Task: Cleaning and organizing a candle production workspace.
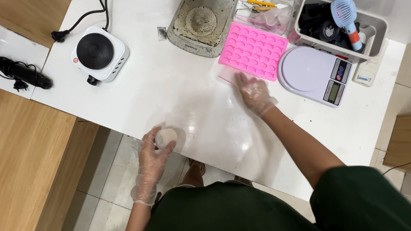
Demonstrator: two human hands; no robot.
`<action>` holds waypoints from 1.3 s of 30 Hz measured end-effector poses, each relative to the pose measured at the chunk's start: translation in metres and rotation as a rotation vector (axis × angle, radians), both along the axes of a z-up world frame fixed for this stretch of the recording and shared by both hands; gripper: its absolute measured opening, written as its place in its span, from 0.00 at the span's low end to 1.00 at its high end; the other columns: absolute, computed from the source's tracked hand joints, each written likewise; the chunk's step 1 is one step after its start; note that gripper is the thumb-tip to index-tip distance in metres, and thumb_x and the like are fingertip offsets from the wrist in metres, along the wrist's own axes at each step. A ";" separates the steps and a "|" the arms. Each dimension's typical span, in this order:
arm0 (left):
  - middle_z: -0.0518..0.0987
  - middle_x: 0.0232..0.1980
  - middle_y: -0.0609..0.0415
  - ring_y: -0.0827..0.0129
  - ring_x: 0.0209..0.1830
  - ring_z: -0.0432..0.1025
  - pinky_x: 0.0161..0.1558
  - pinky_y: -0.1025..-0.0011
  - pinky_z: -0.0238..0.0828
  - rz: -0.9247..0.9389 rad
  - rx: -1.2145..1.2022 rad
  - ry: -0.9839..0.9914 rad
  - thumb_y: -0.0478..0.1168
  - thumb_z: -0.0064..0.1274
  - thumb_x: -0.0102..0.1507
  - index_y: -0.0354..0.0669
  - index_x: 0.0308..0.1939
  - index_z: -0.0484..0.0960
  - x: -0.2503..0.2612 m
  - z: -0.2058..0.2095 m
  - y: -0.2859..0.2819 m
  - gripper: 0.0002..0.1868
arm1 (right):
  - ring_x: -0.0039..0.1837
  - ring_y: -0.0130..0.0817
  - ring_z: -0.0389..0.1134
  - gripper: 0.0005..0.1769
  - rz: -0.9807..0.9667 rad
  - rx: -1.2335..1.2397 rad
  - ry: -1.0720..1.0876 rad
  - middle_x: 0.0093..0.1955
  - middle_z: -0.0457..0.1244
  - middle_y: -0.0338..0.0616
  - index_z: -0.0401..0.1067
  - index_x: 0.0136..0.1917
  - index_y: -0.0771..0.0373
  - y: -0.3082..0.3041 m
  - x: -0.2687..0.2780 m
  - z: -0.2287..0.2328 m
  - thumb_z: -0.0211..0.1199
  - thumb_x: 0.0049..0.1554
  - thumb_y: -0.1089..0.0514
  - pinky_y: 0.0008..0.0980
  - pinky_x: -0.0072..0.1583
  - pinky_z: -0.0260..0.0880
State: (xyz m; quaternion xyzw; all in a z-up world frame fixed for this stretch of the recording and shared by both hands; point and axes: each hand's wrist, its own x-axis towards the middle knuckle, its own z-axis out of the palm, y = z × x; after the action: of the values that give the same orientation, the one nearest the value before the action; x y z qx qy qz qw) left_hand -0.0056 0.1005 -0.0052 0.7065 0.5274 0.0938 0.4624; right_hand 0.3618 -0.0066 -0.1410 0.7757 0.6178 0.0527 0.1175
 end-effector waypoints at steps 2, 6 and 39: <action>0.76 0.61 0.53 0.63 0.51 0.74 0.50 0.65 0.78 -0.008 0.000 0.005 0.41 0.67 0.55 0.50 0.64 0.75 -0.004 0.000 0.003 0.33 | 0.36 0.38 0.70 0.32 0.064 0.015 -0.057 0.70 0.62 0.56 0.59 0.73 0.67 0.024 -0.008 0.000 0.52 0.54 0.67 0.38 0.31 0.71; 0.74 0.63 0.51 0.65 0.53 0.73 0.51 0.66 0.77 -0.029 -0.008 -0.011 0.43 0.67 0.56 0.50 0.65 0.74 -0.009 -0.002 0.016 0.34 | 0.39 0.37 0.69 0.29 0.172 -0.055 -0.022 0.60 0.66 0.60 0.57 0.82 0.70 0.023 -0.038 -0.035 0.49 0.68 0.68 0.40 0.35 0.71; 0.56 0.75 0.37 0.46 0.70 0.57 0.70 0.58 0.53 -0.799 0.319 0.120 0.44 0.70 0.52 0.35 0.75 0.50 0.347 -0.049 0.031 0.56 | 0.23 0.24 0.56 0.21 -0.906 0.427 0.379 0.23 0.64 0.37 0.68 0.71 0.58 -0.187 -0.109 0.034 0.59 0.64 0.59 0.27 0.25 0.57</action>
State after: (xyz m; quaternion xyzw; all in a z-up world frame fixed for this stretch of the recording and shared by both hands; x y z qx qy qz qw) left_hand 0.3415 0.1319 -0.0542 0.9219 0.2176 -0.0536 0.3161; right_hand 0.2526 -0.1931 -0.1065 0.9673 0.2071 -0.0199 -0.1454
